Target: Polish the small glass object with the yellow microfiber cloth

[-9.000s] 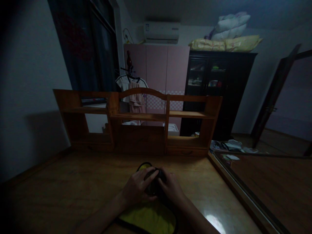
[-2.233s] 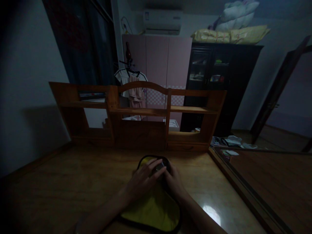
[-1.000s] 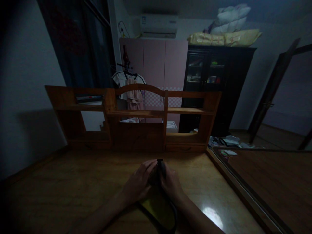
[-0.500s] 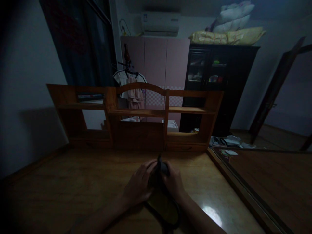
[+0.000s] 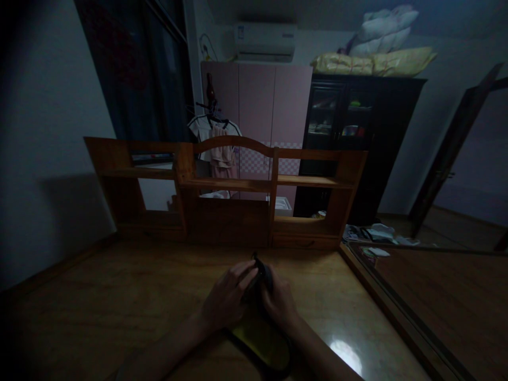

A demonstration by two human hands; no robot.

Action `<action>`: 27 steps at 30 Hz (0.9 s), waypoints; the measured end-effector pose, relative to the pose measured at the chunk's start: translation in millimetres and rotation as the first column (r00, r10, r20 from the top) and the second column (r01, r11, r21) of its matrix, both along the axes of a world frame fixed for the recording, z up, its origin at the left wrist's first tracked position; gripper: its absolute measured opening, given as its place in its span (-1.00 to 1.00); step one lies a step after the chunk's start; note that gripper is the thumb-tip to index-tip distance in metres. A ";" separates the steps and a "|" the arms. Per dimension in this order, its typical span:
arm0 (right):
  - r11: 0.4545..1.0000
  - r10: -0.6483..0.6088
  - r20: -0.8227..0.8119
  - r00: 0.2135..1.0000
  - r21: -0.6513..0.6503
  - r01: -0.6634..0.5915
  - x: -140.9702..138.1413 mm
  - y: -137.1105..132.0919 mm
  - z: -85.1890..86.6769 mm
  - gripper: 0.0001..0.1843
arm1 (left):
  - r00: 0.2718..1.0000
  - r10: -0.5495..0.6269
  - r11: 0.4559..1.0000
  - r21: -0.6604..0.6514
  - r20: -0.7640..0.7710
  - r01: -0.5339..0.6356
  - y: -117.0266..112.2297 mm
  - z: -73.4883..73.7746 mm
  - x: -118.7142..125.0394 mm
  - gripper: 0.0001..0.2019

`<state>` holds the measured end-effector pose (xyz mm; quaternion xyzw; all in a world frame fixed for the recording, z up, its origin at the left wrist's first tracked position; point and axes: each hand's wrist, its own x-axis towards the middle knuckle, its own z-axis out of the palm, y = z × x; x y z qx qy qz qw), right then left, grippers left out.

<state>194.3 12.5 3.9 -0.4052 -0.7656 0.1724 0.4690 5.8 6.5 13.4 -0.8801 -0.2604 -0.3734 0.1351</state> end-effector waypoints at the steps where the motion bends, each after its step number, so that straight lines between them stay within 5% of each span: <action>1: 1.000 0.002 -0.006 1.000 -0.001 -0.002 -0.7 -1.0 1.6 -0.62 | 1.000 0.003 1.000 0.008 -0.003 -0.003 0.5 -0.1 -0.2 -0.28; 10: 0.982 0.101 -0.009 0.995 -0.162 -0.101 -0.6 2.4 -13.0 -0.32 | 0.999 0.026 0.998 -0.049 -0.030 -0.027 3.6 -1.0 -7.0 -0.25; 16: 0.986 0.116 -0.002 0.993 -0.116 -0.116 3.3 10.0 -21.9 -0.41 | 0.998 0.011 0.999 -0.052 -0.061 -0.015 4.5 -2.2 -8.0 -0.24; 27: 0.993 0.115 0.041 0.993 -0.035 -0.113 -0.7 9.1 -12.7 -0.59 | 0.996 0.049 0.998 -0.024 -0.079 -0.051 2.7 -3.8 -5.8 -0.20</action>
